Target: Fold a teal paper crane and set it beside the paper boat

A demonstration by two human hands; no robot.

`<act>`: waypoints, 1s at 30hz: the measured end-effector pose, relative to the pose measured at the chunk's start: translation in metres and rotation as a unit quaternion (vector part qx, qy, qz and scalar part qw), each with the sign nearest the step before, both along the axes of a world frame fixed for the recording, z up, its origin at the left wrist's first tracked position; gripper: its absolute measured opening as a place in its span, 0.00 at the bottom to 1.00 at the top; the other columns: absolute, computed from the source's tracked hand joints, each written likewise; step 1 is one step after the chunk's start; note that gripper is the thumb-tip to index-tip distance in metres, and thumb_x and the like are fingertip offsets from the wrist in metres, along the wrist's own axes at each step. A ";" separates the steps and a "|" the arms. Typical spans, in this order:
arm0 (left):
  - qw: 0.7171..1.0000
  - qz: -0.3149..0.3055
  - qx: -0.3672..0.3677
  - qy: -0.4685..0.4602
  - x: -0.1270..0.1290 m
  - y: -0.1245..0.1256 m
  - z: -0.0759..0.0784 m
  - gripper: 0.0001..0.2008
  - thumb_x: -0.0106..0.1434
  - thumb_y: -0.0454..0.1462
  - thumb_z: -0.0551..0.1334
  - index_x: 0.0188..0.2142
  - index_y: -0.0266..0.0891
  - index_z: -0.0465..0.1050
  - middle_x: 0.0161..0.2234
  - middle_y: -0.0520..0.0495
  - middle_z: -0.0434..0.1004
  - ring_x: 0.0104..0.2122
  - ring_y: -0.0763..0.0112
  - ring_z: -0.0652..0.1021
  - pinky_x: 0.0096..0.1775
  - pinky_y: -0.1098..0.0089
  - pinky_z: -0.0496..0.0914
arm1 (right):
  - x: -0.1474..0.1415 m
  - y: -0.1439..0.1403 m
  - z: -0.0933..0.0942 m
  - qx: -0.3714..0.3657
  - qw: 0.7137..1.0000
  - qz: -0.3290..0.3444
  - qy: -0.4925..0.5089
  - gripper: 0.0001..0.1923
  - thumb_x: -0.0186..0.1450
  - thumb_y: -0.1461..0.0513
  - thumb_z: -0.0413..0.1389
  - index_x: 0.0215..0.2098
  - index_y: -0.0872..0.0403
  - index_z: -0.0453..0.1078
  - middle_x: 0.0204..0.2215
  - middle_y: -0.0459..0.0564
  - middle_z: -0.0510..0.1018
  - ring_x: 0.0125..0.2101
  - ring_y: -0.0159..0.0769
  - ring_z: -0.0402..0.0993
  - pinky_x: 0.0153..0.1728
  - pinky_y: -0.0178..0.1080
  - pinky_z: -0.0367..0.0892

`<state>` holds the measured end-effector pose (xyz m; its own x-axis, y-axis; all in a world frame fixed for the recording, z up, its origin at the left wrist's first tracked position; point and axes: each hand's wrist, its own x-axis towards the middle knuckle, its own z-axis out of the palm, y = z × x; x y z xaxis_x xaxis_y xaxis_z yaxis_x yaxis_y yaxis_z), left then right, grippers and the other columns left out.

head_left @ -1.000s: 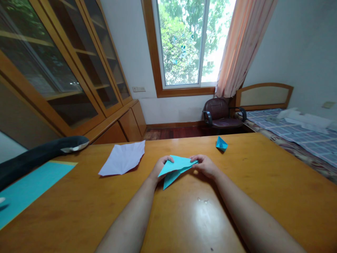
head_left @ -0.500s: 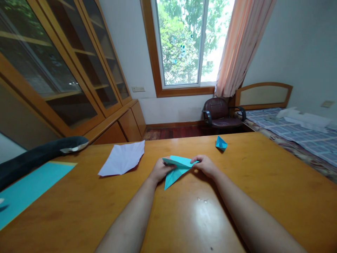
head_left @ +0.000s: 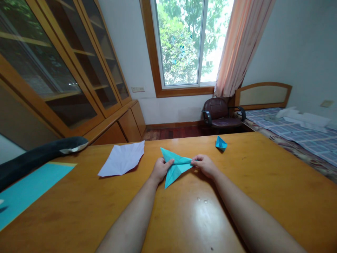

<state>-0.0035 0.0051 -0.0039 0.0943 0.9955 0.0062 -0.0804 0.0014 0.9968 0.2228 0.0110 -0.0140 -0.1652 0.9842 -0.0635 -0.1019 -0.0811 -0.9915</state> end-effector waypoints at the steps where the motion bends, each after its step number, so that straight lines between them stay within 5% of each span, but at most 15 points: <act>1: 1.000 0.003 0.000 -0.010 0.000 0.000 -0.001 0.22 0.45 0.50 0.71 0.29 0.32 0.77 0.29 0.44 0.80 0.26 0.64 0.77 0.30 0.68 0.71 | 0.000 0.000 -0.001 -0.001 1.000 0.001 0.003 0.16 0.43 0.54 0.67 0.22 0.56 0.72 0.15 0.42 0.70 0.16 0.26 0.61 0.19 0.31 0.54; 10: 0.999 0.038 0.008 -0.024 0.001 0.007 -0.015 0.17 0.46 0.44 0.71 0.31 0.33 0.77 0.33 0.42 0.81 0.31 0.61 0.79 0.36 0.64 0.72 | -0.006 0.000 -0.001 -0.006 0.999 -0.028 0.023 0.18 0.43 0.51 0.67 0.19 0.55 0.68 0.12 0.41 0.68 0.16 0.26 0.59 0.19 0.32 0.52; 26: 0.998 0.060 0.027 0.012 0.007 0.003 -0.004 0.06 0.46 0.35 0.65 0.26 0.35 0.75 0.27 0.49 0.78 0.28 0.66 0.77 0.32 0.69 0.71 | -0.015 -0.005 0.005 0.007 0.995 -0.094 -0.007 0.16 0.44 0.54 0.63 0.21 0.52 0.63 0.11 0.38 0.63 0.14 0.26 0.56 0.15 0.31 0.49; 30: 0.996 0.085 0.041 -0.004 0.008 0.001 -0.001 0.11 0.45 0.33 0.65 0.31 0.36 0.73 0.26 0.53 0.75 0.27 0.71 0.75 0.31 0.73 0.69 | -0.018 -0.005 0.003 0.022 0.993 -0.117 -0.018 0.14 0.45 0.55 0.63 0.22 0.52 0.63 0.12 0.38 0.63 0.14 0.27 0.57 0.16 0.32 0.51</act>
<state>0.0045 0.0063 -0.0049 -0.0764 0.9932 0.0873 -0.0797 -0.0934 0.9924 0.2052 0.0061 -0.0115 0.0703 0.9973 -0.0208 -0.0776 -0.0154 -0.9969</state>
